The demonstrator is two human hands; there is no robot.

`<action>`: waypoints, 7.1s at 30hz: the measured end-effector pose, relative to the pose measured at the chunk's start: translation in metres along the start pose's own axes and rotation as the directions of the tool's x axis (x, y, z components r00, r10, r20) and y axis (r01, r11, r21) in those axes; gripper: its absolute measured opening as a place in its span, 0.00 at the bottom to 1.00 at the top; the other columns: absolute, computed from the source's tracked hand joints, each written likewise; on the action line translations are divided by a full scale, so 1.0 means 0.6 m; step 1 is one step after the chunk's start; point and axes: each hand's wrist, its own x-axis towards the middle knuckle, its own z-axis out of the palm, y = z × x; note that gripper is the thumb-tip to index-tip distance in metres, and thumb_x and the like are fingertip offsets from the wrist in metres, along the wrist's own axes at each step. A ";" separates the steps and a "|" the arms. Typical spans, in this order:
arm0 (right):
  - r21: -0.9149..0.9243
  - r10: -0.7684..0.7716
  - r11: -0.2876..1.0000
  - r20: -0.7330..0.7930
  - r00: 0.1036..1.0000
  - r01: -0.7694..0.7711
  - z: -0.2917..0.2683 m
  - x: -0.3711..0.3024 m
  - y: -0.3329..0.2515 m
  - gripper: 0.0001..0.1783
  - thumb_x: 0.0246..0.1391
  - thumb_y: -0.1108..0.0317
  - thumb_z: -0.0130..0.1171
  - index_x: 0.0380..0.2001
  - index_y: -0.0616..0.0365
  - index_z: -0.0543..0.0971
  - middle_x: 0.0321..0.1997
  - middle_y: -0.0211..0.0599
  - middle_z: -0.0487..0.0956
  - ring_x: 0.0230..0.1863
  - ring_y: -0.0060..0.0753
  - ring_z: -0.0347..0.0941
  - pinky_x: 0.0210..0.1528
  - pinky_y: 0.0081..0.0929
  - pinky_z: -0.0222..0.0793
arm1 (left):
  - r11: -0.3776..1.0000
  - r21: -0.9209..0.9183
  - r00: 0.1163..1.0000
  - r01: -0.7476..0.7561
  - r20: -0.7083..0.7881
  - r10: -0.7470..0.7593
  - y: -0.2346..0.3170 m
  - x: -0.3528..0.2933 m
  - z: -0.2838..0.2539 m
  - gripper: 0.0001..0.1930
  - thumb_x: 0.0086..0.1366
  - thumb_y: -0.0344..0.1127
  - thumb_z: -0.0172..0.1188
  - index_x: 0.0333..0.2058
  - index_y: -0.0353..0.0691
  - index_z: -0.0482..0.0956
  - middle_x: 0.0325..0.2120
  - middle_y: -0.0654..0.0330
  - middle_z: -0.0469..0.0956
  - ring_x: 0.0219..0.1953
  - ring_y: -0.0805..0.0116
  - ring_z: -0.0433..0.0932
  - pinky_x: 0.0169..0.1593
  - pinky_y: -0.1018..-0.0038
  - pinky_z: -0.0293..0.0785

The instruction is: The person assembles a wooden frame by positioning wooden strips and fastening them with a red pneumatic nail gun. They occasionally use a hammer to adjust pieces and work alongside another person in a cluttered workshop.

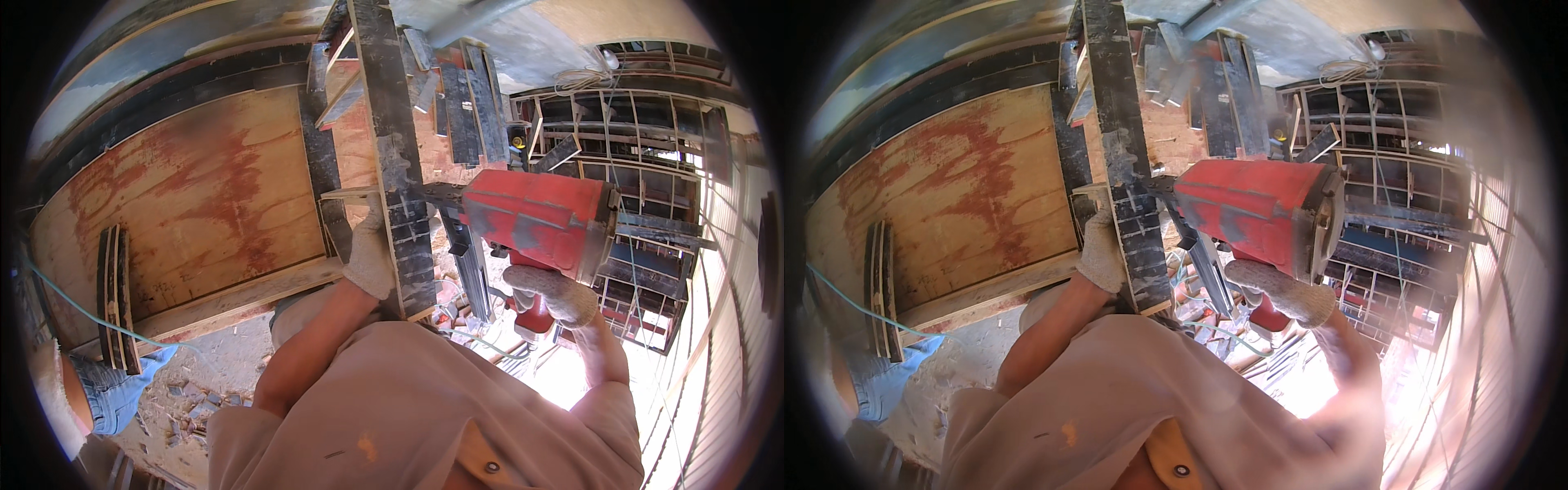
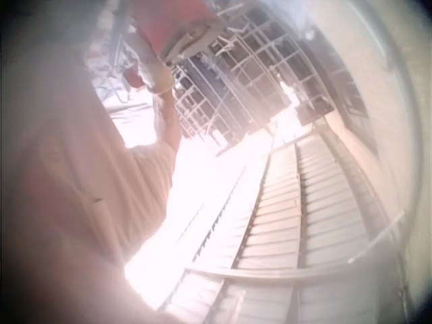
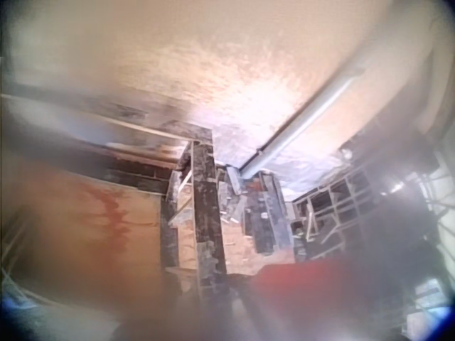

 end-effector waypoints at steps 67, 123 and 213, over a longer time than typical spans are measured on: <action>-0.083 0.087 0.993 0.061 0.994 -0.082 -0.019 0.002 -0.024 0.31 0.50 0.76 0.73 0.58 0.51 0.76 0.47 0.33 0.77 0.42 0.25 0.70 0.40 0.32 0.70 | 1.000 -0.026 1.000 0.011 0.005 -0.011 0.000 -0.007 0.017 0.56 0.59 0.82 0.51 0.65 0.32 0.67 0.57 0.50 0.77 0.58 0.55 0.76 0.63 0.59 0.73; 0.313 0.679 0.718 -0.120 0.725 -0.621 0.315 -0.183 0.691 0.02 0.46 0.73 0.62 0.25 0.56 0.82 0.16 0.31 0.75 0.16 0.28 0.72 0.18 0.31 0.63 | 0.243 0.049 -0.224 0.969 -0.239 0.945 0.835 -0.386 -0.190 0.28 0.71 0.49 0.54 0.63 0.37 0.70 0.59 0.47 0.71 0.56 0.48 0.70 0.57 0.48 0.64; -0.096 0.545 0.820 -0.169 0.821 -0.564 0.439 0.016 0.787 0.24 0.50 0.56 0.69 0.51 0.50 0.83 0.49 0.38 0.86 0.49 0.37 0.82 0.53 0.36 0.76 | -0.361 0.873 0.609 -0.329 0.488 0.625 0.300 -0.129 -0.041 0.18 0.73 0.43 0.58 0.54 0.37 0.74 0.34 0.58 0.77 0.37 0.61 0.81 0.45 0.64 0.80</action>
